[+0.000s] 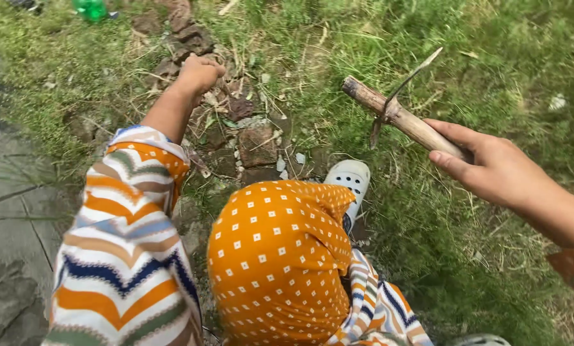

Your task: The recorder uses a hand-held pickaxe to dig and remove weeds from a grassy area.

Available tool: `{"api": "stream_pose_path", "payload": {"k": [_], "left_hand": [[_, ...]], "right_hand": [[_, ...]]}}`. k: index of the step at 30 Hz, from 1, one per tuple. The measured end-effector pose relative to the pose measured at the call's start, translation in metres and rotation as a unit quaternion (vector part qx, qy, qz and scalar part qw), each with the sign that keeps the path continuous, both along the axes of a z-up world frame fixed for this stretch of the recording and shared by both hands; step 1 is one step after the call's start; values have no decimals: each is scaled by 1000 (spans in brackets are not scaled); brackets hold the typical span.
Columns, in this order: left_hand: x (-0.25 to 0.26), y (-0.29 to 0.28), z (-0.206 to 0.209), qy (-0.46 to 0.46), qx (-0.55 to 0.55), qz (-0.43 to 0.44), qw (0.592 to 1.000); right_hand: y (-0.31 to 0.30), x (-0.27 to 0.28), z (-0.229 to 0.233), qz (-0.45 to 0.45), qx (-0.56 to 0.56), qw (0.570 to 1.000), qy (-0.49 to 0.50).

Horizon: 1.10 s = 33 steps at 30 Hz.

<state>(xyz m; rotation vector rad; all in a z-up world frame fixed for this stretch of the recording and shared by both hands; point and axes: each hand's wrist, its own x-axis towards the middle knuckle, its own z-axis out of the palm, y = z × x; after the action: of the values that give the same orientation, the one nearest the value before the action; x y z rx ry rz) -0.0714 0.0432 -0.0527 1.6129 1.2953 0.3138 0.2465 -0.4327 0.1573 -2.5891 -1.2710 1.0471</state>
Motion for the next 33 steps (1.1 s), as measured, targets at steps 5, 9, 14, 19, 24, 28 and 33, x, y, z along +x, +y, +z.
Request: {"api": "stream_pose_path", "payload": {"k": [5, 9, 14, 19, 24, 28, 33], "left_hand": [[-7, 5, 16, 21, -4, -13, 1000], [61, -34, 46, -26, -12, -204, 979], [197, -178, 131, 80, 63, -413, 905], [305, -342, 170, 126, 191, -647, 727], [372, -524, 133, 150, 113, -819, 542], [378, -630, 23, 58, -40, -809, 584], [359, -673, -29, 172, 273, -756, 570]], "right_hand": [[34, -17, 11, -12, -4, 1000, 10], [-12, 8, 10, -6, 62, 998, -25], [-145, 70, 12, -19, 10, 985, -169], [-312, 130, -42, -61, -16, 978, -196], [-403, 119, -91, -294, -18, 955, -31], [-428, 95, -138, -440, -72, 893, 61], [-456, 65, -193, -455, 157, 876, 16]]}}
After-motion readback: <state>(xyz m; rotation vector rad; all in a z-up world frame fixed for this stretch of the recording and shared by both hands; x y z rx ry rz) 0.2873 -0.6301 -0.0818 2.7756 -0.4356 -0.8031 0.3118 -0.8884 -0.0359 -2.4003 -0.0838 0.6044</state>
